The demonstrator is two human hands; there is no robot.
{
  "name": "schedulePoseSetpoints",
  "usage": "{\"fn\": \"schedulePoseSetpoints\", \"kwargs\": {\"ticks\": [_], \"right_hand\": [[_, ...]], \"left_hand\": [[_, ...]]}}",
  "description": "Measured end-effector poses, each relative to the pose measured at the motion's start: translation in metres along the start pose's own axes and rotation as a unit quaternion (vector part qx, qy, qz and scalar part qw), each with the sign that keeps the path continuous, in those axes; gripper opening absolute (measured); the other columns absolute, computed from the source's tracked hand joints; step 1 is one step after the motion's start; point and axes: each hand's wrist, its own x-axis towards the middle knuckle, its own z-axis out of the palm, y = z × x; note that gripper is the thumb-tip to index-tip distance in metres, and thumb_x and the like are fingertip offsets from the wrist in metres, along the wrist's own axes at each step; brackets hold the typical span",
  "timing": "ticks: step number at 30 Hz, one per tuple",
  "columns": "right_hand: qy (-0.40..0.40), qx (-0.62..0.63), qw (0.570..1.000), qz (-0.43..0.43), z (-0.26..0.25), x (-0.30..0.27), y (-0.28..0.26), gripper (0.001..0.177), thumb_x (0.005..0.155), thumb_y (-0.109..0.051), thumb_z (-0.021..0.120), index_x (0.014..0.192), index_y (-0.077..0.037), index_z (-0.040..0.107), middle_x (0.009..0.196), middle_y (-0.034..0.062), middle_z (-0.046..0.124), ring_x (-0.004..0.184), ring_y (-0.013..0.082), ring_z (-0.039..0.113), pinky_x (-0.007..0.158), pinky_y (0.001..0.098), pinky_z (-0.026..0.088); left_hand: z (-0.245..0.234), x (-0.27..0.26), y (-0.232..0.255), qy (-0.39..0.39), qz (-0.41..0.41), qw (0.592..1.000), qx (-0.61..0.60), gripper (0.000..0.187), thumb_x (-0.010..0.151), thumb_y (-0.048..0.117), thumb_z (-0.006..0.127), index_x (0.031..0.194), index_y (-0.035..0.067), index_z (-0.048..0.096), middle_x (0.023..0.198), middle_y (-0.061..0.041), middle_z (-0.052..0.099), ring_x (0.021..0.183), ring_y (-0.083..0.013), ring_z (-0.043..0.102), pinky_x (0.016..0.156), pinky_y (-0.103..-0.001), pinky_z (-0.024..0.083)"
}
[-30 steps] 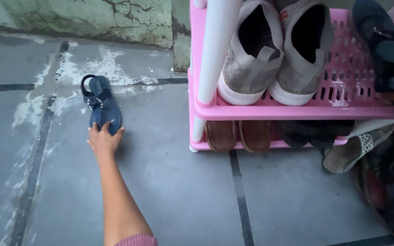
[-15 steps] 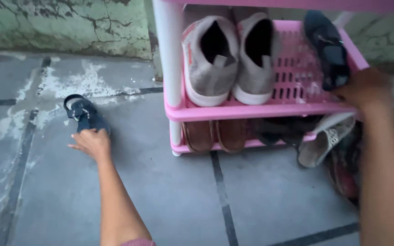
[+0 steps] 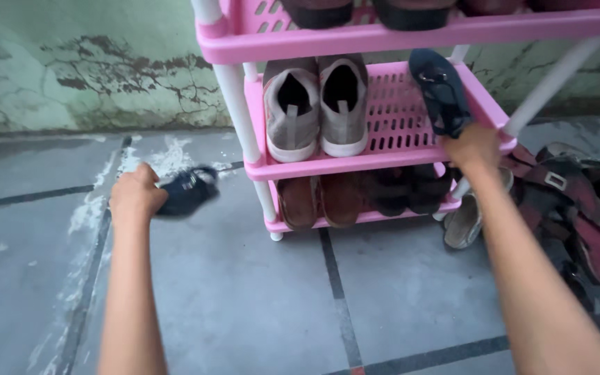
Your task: The person picks up various shoes and sandals from the floor and places them onto a pink three-tier shoe rack. They handle sneakers, sandals, and flip-flops one at a time, arranging them on the middle and lower shelves.
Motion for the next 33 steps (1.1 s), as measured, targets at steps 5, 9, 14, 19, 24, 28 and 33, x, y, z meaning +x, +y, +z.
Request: {"fn": "schedulePoseSetpoints", "kwargs": {"ticks": [5,9,14,19,24,28,33], "right_hand": [[0.155,-0.013,0.988,-0.021,-0.019,-0.045,-0.051,0.038,0.083,-0.034,0.08,0.098,0.001,0.076,0.097,0.0262,0.074,0.094,0.0447,0.072,0.077,0.0547,0.057],[0.104,-0.021,0.988,-0.109,-0.037,-0.051,-0.073,0.031,0.081,-0.025,0.081,0.099,-0.001,0.078,0.096,0.0275,0.073,0.093,0.0434,0.071,0.082,0.0507,0.057],[-0.359,0.247,0.896,-0.089,-0.039,-0.055,-0.095,0.024,0.086,-0.015,0.072,0.104,-0.002,0.081,0.095,0.0177,0.082,0.067,0.025,0.069,0.062,0.0374,0.059],[-0.591,0.175,0.782,-0.091,-0.057,-0.094,-0.11,0.044,0.079,-0.02,0.082,0.121,-0.012,0.076,0.104,0.0034,0.081,0.074,0.0122,0.071,0.07,0.0294,0.061],[-0.607,0.163,0.776,-0.05,-0.07,-0.095,-0.099,0.041,0.075,-0.022,0.085,0.113,-0.014,0.075,0.093,-0.0027,0.076,0.076,0.0103,0.071,0.062,0.0264,0.053],[-0.52,0.221,0.825,-0.015,-0.075,-0.083,-0.073,0.029,0.079,-0.023,0.087,0.096,-0.007,0.068,0.079,-0.0003,0.07,0.069,0.0107,0.069,0.057,0.0258,0.051],[-0.33,0.393,0.854,-0.088,-0.075,-0.061,-0.051,0.027,0.081,-0.025,0.088,0.088,-0.004,0.071,0.071,-0.0003,0.062,0.061,0.0096,0.058,0.054,0.0249,0.047]], "left_hand": [[-0.056,-0.048,0.063,-0.205,0.058,0.971,0.111,0.032,0.074,0.011,0.074,0.102,0.023,0.084,0.115,-0.015,0.078,0.111,-0.0319,0.074,0.099,-0.043,0.058],[-0.06,-0.088,0.133,-0.247,0.2,0.917,0.24,0.027,0.078,0.007,0.068,0.102,0.009,0.081,0.119,-0.018,0.074,0.12,-0.0282,0.068,0.128,-0.047,0.025],[-0.065,-0.128,0.211,-0.267,0.288,0.909,0.144,0.025,0.077,0.012,0.07,0.101,0.01,0.077,0.117,-0.017,0.072,0.122,-0.0313,0.064,0.118,-0.053,0.033],[-0.077,-0.142,0.287,-0.206,0.41,0.888,0.041,0.012,0.075,0.013,0.074,0.083,0.016,0.081,0.101,-0.011,0.075,0.114,-0.029,0.066,0.122,-0.059,0.023],[-0.076,-0.138,0.345,-0.056,0.466,0.883,-0.029,0.01,0.072,0.012,0.076,0.077,0.02,0.079,0.098,-0.014,0.072,0.109,-0.0323,0.066,0.123,-0.061,0.019],[-0.074,-0.128,0.384,0.091,0.521,0.846,-0.063,0.014,0.064,0.007,0.074,0.069,0.019,0.077,0.097,-0.012,0.074,0.129,-0.0283,0.057,0.121,-0.065,0.014],[-0.066,-0.111,0.408,0.235,0.526,0.811,-0.103,0.021,0.076,0.001,0.069,0.09,0.013,0.077,0.106,-0.004,0.076,0.145,-0.0276,0.048,0.123,-0.064,0.019]]}}
